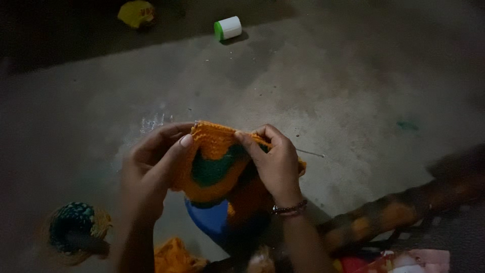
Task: The person knits a multicolored fabric using two knitting needles and orange and green yarn. They repeatedly insert the needle into stitches, wrap the yarn, and pull loops through to extend the fabric.
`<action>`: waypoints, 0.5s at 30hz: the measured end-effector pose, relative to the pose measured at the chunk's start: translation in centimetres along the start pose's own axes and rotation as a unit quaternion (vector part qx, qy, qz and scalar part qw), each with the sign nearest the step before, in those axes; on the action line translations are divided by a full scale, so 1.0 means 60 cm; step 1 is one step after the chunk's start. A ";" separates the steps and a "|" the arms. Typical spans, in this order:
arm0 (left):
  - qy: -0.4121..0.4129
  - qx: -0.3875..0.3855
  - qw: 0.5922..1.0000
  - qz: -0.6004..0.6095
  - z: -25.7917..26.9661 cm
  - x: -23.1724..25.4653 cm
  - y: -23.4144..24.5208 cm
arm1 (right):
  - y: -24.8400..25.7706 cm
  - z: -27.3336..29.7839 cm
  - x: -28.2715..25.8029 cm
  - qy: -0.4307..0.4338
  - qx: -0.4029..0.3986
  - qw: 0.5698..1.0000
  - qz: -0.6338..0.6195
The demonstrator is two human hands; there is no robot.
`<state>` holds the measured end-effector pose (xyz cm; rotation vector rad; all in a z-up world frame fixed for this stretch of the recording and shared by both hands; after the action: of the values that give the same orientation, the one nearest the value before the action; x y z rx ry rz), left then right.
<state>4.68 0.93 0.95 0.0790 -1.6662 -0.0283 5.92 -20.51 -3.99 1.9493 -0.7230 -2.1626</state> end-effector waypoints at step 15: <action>-0.027 0.004 0.999 -0.021 0.000 -0.001 0.026 | 0.005 0.004 -0.017 0.119 -0.090 0.984 -0.101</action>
<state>4.61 2.47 0.98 0.1199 -1.7188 -0.0560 5.78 -20.28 -2.92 2.2112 -0.2938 -1.9660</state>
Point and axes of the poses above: each hand's wrist, its own z-axis away from the middle knuckle, its own y-axis out of the back of the hand, x = y × z, the point moved 5 cm from there along -z, towards the middle knuckle, and after that the axes turned 7 degrees about -y, right-handed, at the moved point
